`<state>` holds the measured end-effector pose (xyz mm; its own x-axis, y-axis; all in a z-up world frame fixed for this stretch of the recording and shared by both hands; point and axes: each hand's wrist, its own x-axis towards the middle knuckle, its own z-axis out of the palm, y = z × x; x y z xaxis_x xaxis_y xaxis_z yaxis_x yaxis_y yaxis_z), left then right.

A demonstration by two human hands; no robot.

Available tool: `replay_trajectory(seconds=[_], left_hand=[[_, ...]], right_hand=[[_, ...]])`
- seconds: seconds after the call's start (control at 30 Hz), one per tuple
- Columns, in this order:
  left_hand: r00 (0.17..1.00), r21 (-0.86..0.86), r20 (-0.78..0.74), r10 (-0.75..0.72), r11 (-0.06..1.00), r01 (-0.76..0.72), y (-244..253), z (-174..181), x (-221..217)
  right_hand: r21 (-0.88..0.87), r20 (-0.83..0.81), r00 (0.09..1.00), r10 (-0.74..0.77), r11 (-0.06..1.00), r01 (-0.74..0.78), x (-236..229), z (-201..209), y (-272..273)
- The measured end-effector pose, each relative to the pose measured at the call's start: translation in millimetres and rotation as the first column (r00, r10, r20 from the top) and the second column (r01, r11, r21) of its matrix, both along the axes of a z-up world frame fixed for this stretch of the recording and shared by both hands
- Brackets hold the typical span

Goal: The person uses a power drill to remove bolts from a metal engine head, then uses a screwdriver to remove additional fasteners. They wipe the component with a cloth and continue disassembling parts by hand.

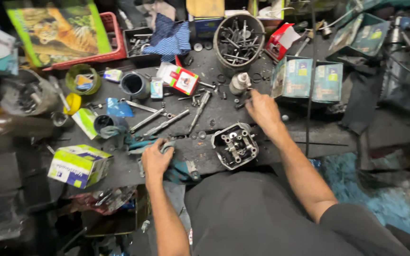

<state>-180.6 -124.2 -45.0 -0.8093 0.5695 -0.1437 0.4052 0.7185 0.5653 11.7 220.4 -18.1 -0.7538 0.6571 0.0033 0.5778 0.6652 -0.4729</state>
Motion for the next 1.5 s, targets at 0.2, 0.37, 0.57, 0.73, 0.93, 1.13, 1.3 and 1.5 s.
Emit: replay_trajectory(seconds=[0.2,0.37,0.57,0.73,0.93,1.13,1.3,1.5], left_hand=[[0.972,-0.11,0.178,-0.155,0.978,0.176,12,30,-15],[0.936,-0.001,0.169,-0.309,0.95,0.313,29,78,-3],[0.893,0.26,-0.142,-0.426,0.855,0.449,76,124,24],[0.833,0.261,-0.058,-0.551,0.797,0.545,130,116,30],[0.66,0.293,-0.185,-0.728,0.6,0.744,202,84,37],[0.575,-0.073,-0.145,-0.806,0.588,0.806,243,64,47],[0.567,-0.061,-0.275,-0.776,0.603,0.796,246,49,47],[0.616,-0.063,-0.219,-0.756,0.641,0.765,238,46,46]], right_hand=[[-0.04,0.013,0.995,0.099,0.994,-0.098,-1,-13,-6],[-0.038,-0.099,0.991,0.089,0.995,-0.093,-1,13,-19],[-0.096,-0.421,0.889,-0.178,0.984,0.151,36,81,-25],[-0.07,-0.476,0.766,-0.432,0.887,0.457,95,105,47],[0.232,0.123,0.978,0.17,0.953,-0.194,140,92,137],[0.357,0.325,0.875,0.358,0.811,-0.464,129,70,170],[0.458,0.082,0.865,0.495,0.752,-0.474,140,50,187],[0.282,-0.729,0.652,0.206,0.959,0.013,160,47,191]])
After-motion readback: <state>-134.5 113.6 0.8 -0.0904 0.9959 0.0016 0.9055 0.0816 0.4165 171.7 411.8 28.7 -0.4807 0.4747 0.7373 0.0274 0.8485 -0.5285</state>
